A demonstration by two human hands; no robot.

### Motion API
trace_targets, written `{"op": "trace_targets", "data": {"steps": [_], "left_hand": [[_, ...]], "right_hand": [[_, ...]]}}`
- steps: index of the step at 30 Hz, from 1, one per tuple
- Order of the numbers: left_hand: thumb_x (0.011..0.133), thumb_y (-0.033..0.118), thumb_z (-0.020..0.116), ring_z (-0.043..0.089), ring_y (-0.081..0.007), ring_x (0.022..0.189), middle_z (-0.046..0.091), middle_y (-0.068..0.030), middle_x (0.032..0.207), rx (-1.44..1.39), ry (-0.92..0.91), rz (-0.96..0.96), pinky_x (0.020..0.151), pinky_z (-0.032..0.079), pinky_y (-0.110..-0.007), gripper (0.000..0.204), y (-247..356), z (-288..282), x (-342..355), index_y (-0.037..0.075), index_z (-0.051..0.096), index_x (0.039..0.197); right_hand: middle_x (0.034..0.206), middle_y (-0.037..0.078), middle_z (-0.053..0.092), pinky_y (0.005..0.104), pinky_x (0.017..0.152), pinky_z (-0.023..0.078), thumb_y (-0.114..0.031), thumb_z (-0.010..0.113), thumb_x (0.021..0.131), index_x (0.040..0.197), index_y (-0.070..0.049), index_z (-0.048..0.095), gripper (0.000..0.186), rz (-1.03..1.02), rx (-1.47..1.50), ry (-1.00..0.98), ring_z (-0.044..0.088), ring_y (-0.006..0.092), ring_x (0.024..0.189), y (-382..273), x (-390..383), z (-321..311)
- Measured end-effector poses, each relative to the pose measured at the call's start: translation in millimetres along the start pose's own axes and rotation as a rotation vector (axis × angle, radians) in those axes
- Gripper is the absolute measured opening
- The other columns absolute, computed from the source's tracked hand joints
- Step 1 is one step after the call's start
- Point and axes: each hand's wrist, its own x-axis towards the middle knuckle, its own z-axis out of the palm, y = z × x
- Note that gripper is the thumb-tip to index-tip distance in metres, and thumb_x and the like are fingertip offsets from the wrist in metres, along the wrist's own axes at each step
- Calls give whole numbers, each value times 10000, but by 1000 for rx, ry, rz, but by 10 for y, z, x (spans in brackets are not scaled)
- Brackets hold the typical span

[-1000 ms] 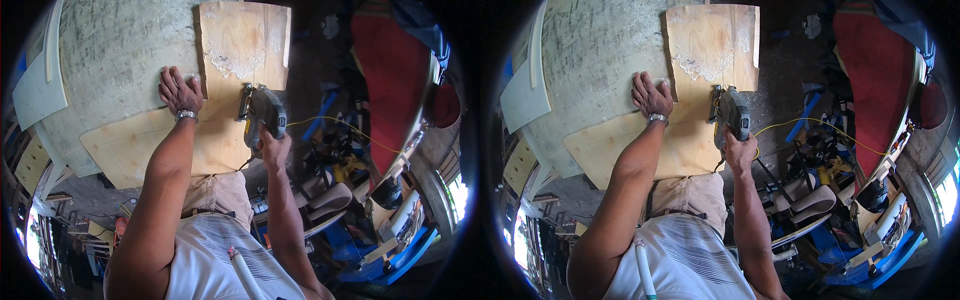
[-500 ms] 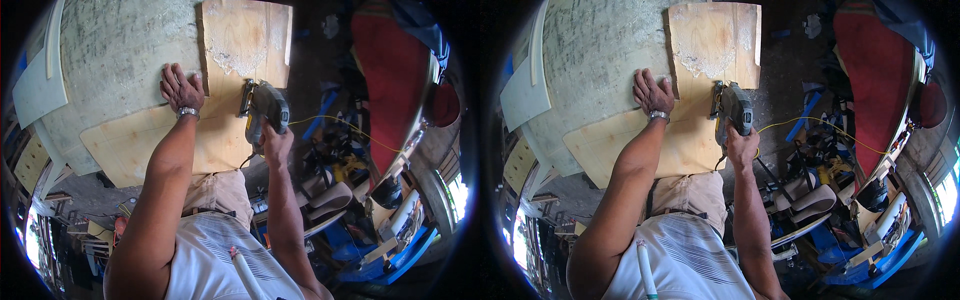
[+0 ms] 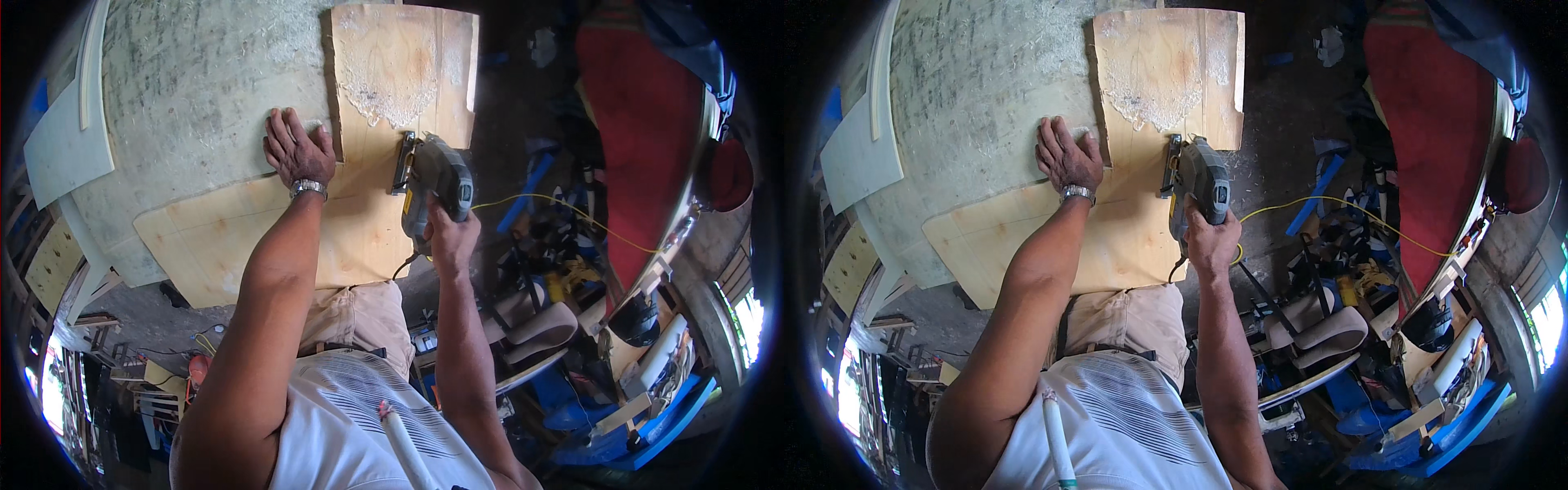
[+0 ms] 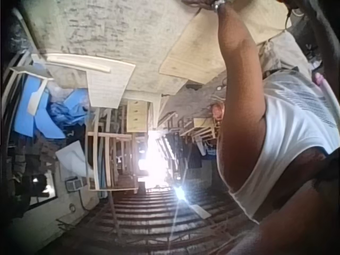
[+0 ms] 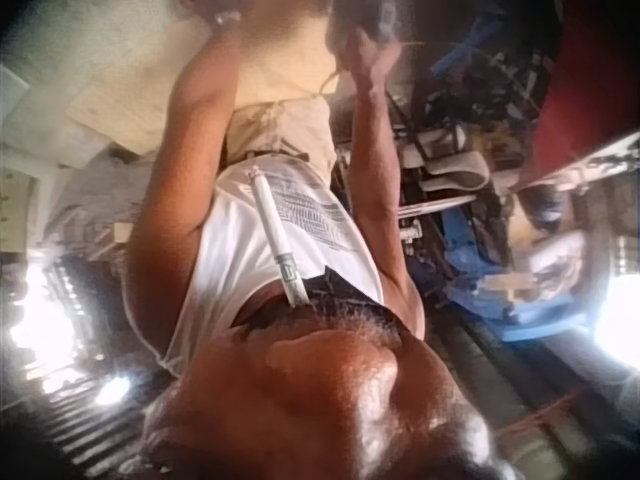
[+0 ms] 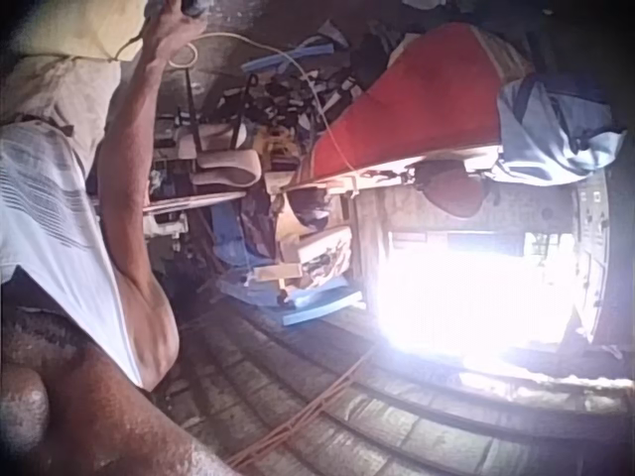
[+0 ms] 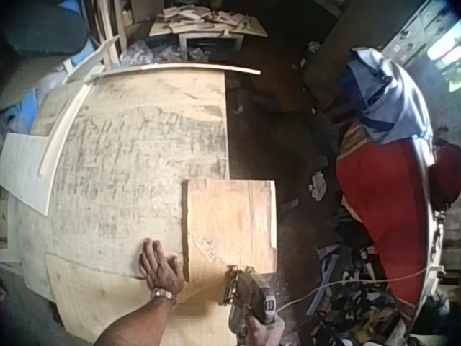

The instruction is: Cutting a piece of plywood using a handheld jigsaw in a workshop.

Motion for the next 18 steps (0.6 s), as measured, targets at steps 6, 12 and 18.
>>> {"op": "trace_targets", "data": {"steps": [6, 12, 18], "left_hand": [[924, 405, 628, 248, -374, 1534, 288, -159, 1643, -1, 7, -5, 1221, 207, -584, 730, -19, 2, 5, 58, 395, 1523], [930, 399, 612, 267, -375, 1527, 302, -164, 1637, -3, 0, -6, 1217, 216, -583, 715, -4, -16, 3, 57, 397, 1519], [926, 393, 615, 275, -378, 1523, 305, -168, 1634, -10, -6, -4, 1214, 220, -582, 712, -7, -22, 5, 55, 401, 1515]], "right_hand": [[634, 4, 618, 268, 476, 447, -263, 810, 887, 892, -7, 691, 283, 14, -42, -1, 565, 88, 506, -36, 0, 7], [634, -1, 610, 271, 465, 437, -267, 814, 884, 891, -14, 694, 280, 14, -56, -3, 553, 89, 495, -25, 11, -13], [634, -1, 609, 269, 454, 427, -268, 813, 887, 880, -18, 688, 280, 18, -28, 9, 552, 86, 491, -23, 15, 5]]}}
